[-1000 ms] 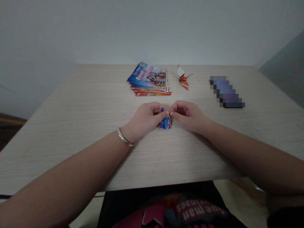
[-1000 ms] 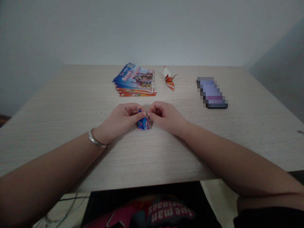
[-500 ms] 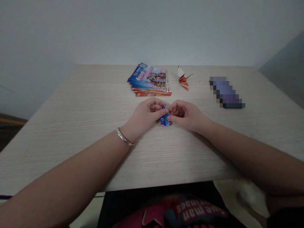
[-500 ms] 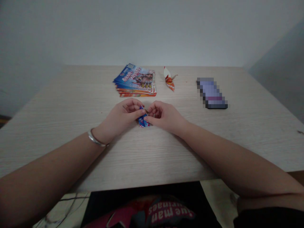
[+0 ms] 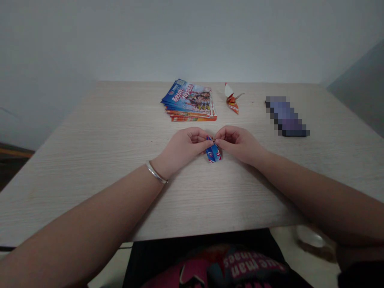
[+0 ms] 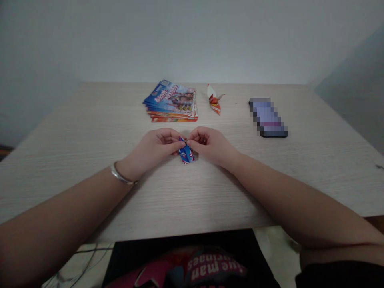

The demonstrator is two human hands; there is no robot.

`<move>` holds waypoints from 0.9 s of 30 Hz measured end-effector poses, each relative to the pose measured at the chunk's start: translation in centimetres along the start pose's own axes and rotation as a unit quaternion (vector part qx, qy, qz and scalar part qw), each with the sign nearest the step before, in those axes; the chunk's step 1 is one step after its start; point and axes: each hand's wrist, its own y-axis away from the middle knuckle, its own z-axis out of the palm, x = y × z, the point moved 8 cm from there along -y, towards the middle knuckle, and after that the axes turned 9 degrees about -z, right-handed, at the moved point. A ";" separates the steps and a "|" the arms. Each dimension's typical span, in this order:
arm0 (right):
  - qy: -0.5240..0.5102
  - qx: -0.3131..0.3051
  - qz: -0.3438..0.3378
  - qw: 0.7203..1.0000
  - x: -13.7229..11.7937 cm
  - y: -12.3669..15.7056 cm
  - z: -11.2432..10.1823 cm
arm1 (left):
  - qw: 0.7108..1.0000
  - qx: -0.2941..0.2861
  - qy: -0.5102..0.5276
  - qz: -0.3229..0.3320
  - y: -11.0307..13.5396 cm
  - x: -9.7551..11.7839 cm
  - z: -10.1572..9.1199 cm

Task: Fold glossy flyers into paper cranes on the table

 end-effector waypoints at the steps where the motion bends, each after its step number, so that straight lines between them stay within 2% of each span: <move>1: 0.007 0.002 0.002 1.000 0.0 0.0 0.0 | 1.000 0.004 -0.002 -0.001 0.0 0.1 0.0; 7: 0.041 -0.002 0.010 0.999 0.2 0.0 0.2 | 1.000 -0.003 0.025 -0.003 -0.1 0.0 0.3; 11: 0.083 0.005 -0.022 0.996 -0.4 -0.1 -0.2 | 0.999 -0.031 0.035 0.024 -0.2 0.0 0.5; 14: 0.062 0.013 -0.027 0.998 -0.3 -0.2 -0.5 | 0.998 -0.042 0.039 0.023 -0.3 -0.1 0.6; 21: -0.028 0.023 0.006 0.999 0.6 -0.5 -0.9 | 0.998 0.008 0.059 0.036 -0.1 0.4 0.1; 27: -0.035 -0.005 -0.002 0.999 -0.2 -0.4 -0.2 | 0.994 0.055 -0.019 0.091 0.2 1.3 -0.3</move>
